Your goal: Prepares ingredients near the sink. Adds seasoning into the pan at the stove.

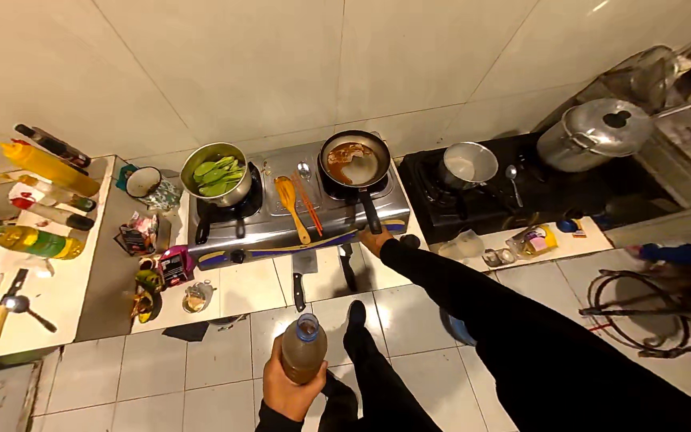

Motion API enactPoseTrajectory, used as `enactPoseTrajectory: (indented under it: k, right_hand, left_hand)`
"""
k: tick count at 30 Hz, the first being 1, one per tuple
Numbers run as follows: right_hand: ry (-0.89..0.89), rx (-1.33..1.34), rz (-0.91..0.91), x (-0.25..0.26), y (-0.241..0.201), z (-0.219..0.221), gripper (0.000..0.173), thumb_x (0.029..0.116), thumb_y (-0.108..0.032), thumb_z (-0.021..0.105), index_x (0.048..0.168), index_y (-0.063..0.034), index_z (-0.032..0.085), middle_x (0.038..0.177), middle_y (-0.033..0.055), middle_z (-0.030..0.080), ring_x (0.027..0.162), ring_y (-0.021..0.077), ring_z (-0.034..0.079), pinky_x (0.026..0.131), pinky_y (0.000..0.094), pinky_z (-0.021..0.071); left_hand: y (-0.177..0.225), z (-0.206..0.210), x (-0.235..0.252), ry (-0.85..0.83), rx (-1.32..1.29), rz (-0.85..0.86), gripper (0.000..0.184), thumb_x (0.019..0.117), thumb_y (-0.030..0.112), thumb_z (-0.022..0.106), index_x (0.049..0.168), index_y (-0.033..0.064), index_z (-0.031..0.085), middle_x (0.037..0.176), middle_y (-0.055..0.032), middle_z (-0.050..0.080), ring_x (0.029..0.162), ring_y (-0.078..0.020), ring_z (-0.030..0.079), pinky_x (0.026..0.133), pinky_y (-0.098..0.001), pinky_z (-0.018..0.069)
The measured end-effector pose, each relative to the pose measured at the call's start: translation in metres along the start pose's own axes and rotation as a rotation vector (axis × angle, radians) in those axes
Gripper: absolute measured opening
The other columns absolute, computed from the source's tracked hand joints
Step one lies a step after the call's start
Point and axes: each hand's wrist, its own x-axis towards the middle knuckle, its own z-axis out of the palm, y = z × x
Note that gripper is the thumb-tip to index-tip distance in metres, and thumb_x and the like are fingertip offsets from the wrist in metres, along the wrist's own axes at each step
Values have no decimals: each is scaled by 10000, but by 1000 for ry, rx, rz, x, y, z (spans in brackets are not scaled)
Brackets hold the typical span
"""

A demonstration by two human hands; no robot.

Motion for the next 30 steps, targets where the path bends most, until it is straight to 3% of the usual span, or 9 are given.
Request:
enactPoseTrajectory:
  k: [2,4,7,10,14,17,20,24,30]
  right_hand:
    - [106,304,170,-8,-5,-2,452,1100,-323,445,1367,4,606,1335,273,624,1286,409,578,1101,572,433]
    - [148,336,307,-17,-11,-3,527,1081,-424,477,1350,8,614,1339,288,616,1290,427,574,1096,592,435]
    - [63,-11,274,-44,-22,-1,527,1077,-315,499,1467,40,492,1403,339,553,1337,505,515,1094,660,409]
    - [-25,145,235,-113,-42,6,445,1090,-182,399,1422,105,472,1384,335,561,1329,460,538,1109,607,419]
    - [173,617,-170,-191,-65,8,368,1077,-77,338,1258,76,619,1270,240,641,1145,315,620,992,484,490]
    - [211,760,-470,-242,-104,-14,300,1014,-65,491,1260,-5,651,1306,138,659,1138,216,653,974,409,552]
    - [153,897,-781,-272,-134,-22,262,914,11,661,1175,17,687,1256,139,657,1138,233,659,961,390,595]
    - [71,691,-991,-287,-146,-21,249,841,28,788,1082,45,731,1176,143,699,1082,207,699,935,351,623]
    - [52,287,-992,-301,-140,-23,224,913,-183,785,1080,-34,772,1106,78,737,1022,121,706,903,285,607]
  left_hand:
    - [-1,-9,-8,14,-5,13,845,579,281,923,1246,-100,572,1083,-92,738,999,-63,715,924,-252,599]
    - [-1,-17,-15,21,-2,26,843,581,288,920,1246,-97,575,1078,-89,739,1001,-58,714,925,-244,597]
    - [-2,-27,-21,19,38,29,848,580,330,904,1239,-100,585,1061,-95,742,984,-51,715,916,-237,588]
    - [-4,-34,-28,-38,35,-10,853,605,289,913,1275,-108,564,1097,-129,733,1007,-94,717,934,-281,590]
    - [-6,-40,-37,-133,39,-44,826,633,271,916,1289,-90,567,1120,-156,728,1046,-147,715,965,-336,581]
    - [-6,-42,-41,-225,20,-54,806,639,270,916,1295,-51,576,1124,-135,729,1052,-144,712,972,-342,578]
    - [-6,-41,-44,-317,-41,-39,803,637,269,915,1295,-40,574,1133,-115,727,1051,-121,708,975,-319,574]
    - [-7,-41,-45,-458,-105,-9,823,645,283,915,1313,-46,565,1159,-116,718,1078,-115,697,997,-312,563]
    - [-10,-49,-50,-657,-40,-39,817,653,304,909,1335,11,569,1168,-107,716,1087,-145,697,996,-362,568]
